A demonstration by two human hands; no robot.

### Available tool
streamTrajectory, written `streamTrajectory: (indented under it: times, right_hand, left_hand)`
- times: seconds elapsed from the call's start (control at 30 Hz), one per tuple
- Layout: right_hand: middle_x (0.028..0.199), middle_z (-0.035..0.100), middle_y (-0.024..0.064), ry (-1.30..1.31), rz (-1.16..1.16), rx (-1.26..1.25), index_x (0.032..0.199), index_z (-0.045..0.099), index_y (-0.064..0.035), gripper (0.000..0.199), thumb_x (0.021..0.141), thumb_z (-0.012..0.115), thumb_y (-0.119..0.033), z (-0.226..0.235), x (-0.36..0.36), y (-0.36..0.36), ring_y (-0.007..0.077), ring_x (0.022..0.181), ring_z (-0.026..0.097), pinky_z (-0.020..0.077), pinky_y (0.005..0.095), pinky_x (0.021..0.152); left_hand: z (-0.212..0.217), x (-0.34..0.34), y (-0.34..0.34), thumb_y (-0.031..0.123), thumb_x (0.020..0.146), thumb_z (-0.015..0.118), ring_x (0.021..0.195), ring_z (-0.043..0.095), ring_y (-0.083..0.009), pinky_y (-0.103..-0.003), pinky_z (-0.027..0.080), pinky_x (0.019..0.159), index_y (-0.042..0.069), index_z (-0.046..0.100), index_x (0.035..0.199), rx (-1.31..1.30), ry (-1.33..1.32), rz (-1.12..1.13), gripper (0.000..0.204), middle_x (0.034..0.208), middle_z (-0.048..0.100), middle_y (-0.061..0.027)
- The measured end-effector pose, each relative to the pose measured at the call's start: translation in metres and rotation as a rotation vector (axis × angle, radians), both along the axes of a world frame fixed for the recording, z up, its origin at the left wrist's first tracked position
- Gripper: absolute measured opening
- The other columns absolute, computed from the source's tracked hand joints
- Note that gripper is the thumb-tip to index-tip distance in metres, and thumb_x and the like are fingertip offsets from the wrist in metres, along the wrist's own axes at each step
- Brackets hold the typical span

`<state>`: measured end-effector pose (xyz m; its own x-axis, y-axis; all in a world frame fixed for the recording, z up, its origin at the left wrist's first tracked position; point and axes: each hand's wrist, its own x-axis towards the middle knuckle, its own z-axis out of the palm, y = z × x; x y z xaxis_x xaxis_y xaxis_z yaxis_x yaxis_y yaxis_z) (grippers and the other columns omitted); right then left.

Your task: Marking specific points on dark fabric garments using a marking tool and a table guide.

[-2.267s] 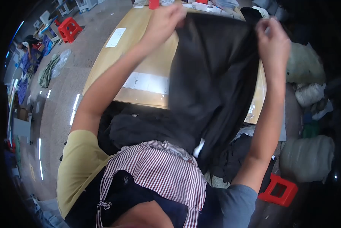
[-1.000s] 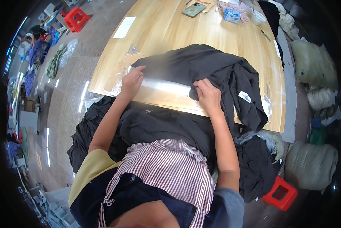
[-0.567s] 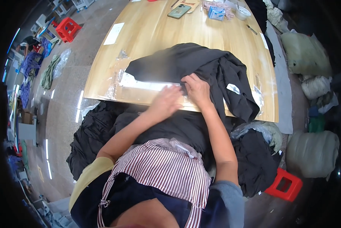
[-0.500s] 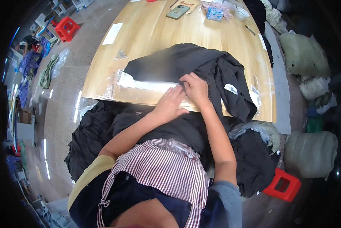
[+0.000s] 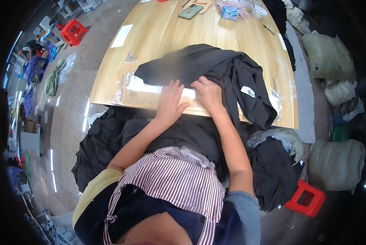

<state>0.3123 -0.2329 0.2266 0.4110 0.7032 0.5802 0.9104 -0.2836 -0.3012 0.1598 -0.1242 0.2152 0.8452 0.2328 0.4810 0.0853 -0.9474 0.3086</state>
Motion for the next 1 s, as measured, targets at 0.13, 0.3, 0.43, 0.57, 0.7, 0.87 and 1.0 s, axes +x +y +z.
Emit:
streamTrajectory:
  times: [0.13,0.3,0.43,0.57,0.7,0.87,1.0]
  right_hand:
    - [0.079,0.060,0.0059,0.031,0.062,0.000,0.082,0.069,-0.0088,0.015,0.071,0.062,-0.001,0.008,-0.004,-0.001,0.0259,0.072,0.064,0.0527,0.0360,0.063]
    - [0.087,0.063,0.0086,0.273,0.151,-0.036,0.089,0.070,-0.0075,0.020,0.073,0.058,-0.001,0.017,-0.002,-0.003,0.0308,0.080,0.064,0.0527,0.0394,0.071]
    - [0.091,0.063,0.0094,0.327,0.120,-0.068,0.093,0.069,-0.0077,0.021,0.075,0.058,-0.003,0.017,-0.003,-0.010,0.0310,0.079,0.064,0.0525,0.0388,0.071]
    - [0.093,0.066,0.0067,0.825,0.044,0.242,0.102,0.067,-0.0017,0.019,0.086,0.058,-0.007,0.014,-0.009,-0.008,0.0150,0.074,0.062,0.0495,0.0262,0.068]
    - [0.084,0.067,0.0054,1.006,0.112,0.296,0.099,0.067,0.0008,0.021,0.095,0.053,-0.015,0.039,-0.022,0.007,0.0143,0.070,0.059,0.0461,0.0270,0.063]
    - [0.067,0.062,0.0145,0.566,-0.031,0.040,0.080,0.064,-0.0036,0.041,0.097,0.049,-0.037,0.045,-0.012,0.031,0.0317,0.064,0.063,0.0467,0.0392,0.059]
    - [0.064,0.058,0.0014,0.909,0.058,0.084,0.086,0.065,-0.0013,0.022,0.093,0.059,-0.020,0.030,-0.010,0.040,0.0077,0.062,0.053,0.0430,0.0267,0.057]
  left_hand:
    - [-0.008,0.003,0.007,0.049,0.079,0.066,0.133,0.036,-0.0408,-0.055,0.029,0.107,-0.002,0.048,0.132,0.034,0.065,-0.033,0.076,0.140,0.042,-0.0244]
    - [-0.002,0.003,0.009,0.053,0.078,0.065,0.134,0.035,-0.0403,-0.055,0.028,0.108,0.000,0.048,0.134,0.008,0.098,0.033,0.079,0.141,0.042,-0.0225]
    - [0.004,0.001,-0.001,0.047,0.079,0.067,0.135,0.033,-0.0397,-0.056,0.026,0.109,0.002,0.048,0.134,-0.034,0.134,0.027,0.074,0.141,0.040,-0.0219]
    - [0.001,-0.008,-0.006,0.052,0.079,0.065,0.134,0.034,-0.0394,-0.057,0.027,0.107,0.008,0.052,0.134,-0.016,0.084,0.032,0.072,0.140,0.042,-0.0204]
    - [-0.005,-0.010,-0.005,0.052,0.079,0.066,0.134,0.034,-0.0395,-0.057,0.027,0.107,0.008,0.054,0.132,-0.044,0.051,0.048,0.070,0.140,0.042,-0.0206]
    - [0.002,0.001,-0.003,0.049,0.076,0.070,0.135,0.028,-0.0461,-0.060,0.023,0.108,0.017,0.056,0.132,-0.044,0.060,0.106,0.066,0.144,0.037,-0.0248]
    - [0.002,0.005,0.004,0.054,0.076,0.068,0.135,0.027,-0.0478,-0.060,0.022,0.107,0.018,0.056,0.133,-0.033,0.056,0.113,0.068,0.143,0.037,-0.0267]
